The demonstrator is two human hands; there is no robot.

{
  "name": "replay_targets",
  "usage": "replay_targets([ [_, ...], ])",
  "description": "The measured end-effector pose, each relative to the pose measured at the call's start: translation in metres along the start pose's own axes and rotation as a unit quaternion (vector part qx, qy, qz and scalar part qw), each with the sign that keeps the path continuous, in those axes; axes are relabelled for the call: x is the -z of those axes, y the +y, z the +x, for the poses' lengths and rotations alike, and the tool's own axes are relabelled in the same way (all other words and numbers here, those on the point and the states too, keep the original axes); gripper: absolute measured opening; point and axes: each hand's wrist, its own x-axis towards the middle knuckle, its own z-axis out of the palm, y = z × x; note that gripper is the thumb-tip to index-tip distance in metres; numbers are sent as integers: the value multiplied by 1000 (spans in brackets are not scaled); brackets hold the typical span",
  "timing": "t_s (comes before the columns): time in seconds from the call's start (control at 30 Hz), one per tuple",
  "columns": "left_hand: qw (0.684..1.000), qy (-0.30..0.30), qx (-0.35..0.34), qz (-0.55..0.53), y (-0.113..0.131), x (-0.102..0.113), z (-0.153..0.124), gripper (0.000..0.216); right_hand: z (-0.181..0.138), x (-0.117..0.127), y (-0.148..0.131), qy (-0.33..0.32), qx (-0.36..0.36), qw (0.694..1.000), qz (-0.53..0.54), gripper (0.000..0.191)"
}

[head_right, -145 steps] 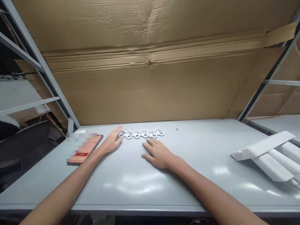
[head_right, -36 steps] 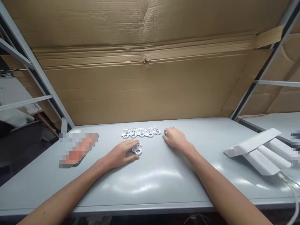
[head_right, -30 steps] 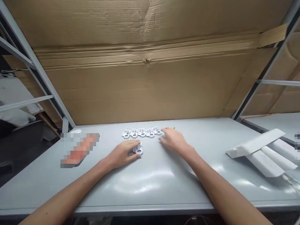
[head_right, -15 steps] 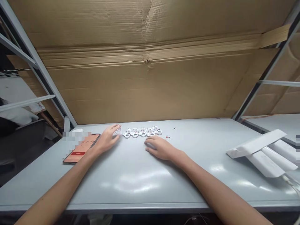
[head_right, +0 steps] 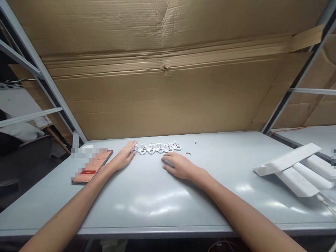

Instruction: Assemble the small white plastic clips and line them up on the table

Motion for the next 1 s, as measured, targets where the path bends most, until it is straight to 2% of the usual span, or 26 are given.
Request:
replay_targets([
  [0.1,999,11,-29,22,14,3,-3,46,0,0,0,2,-2,1000,3,25],
  [0.2,996,-8,-81,35,31,4,-8,38,0,0,-2,5,-4,1000,5,25],
  [0.37,994,-19,-91,58,58,13,-15,34,0,2,-4,-9,0,1000,-20,26],
  [0.6,986,-56,-146,55,93,19,-27,29,-1,1,-3,-8,1,1000,-19,27],
  [0.7,984,-52,-168,29,98,15,-29,33,-2,2,-3,-6,6,1000,-20,27],
  [0.8,985,-19,-172,-5,96,12,-28,39,-1,2,-4,-7,9,1000,-28,28],
  [0.9,990,-3,-139,6,91,10,-27,41,0,0,-6,-2,13,999,-36,28],
  [1.0,994,-27,-104,30,85,7,-27,48,0,-2,-7,11,16,999,-32,29],
])
